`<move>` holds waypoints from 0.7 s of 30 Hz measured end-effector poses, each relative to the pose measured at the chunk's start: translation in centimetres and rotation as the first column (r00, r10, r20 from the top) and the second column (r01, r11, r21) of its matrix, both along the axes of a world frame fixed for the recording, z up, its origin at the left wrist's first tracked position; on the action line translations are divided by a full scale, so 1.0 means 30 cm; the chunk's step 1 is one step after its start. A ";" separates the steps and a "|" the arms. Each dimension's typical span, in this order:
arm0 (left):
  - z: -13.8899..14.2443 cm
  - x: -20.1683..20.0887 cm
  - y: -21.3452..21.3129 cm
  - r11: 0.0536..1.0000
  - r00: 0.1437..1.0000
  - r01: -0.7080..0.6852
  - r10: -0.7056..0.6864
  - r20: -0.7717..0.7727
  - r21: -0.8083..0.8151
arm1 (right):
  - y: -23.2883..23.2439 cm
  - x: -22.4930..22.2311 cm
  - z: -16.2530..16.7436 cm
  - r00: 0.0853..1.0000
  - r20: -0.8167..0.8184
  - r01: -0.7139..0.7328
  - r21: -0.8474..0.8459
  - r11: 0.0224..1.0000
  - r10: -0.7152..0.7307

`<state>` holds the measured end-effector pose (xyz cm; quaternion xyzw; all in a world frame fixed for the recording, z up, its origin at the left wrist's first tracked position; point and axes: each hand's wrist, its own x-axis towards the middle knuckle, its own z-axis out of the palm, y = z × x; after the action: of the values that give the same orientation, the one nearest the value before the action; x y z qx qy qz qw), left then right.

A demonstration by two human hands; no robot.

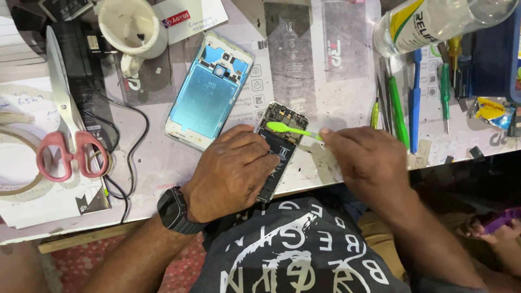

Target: The person cleans the interior of a disassembled smartphone using a toothbrush and a metal spudger. They brush the circuit board and battery area, then scrape the motherboard with the spudger. The phone remains open on the workbench throughout the clip.

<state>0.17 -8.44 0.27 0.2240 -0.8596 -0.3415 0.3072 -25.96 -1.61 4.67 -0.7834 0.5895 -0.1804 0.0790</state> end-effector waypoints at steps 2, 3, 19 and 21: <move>0.002 -0.001 0.000 1.000 1.000 0.004 -0.004 -0.008 -0.005 | 0.002 0.007 -0.002 1.000 0.014 0.009 0.017 1.000 -0.010; 0.003 0.000 -0.002 1.000 1.000 0.000 -0.001 -0.010 -0.010 | 0.001 0.008 -0.001 1.000 0.014 0.014 0.019 1.000 -0.015; 0.003 0.003 -0.002 1.000 1.000 0.003 -0.003 -0.005 0.003 | -0.007 0.002 0.016 1.000 0.009 0.012 0.047 0.999 -0.012; 0.004 0.001 -0.003 1.000 1.000 0.004 -0.004 -0.004 -0.011 | -0.007 0.002 0.016 1.000 0.003 0.013 0.048 0.999 -0.013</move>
<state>0.20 -8.52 0.40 0.2201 -0.8612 -0.3380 0.3093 -25.89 -1.81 5.16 -0.7770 0.5987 -0.1682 0.0976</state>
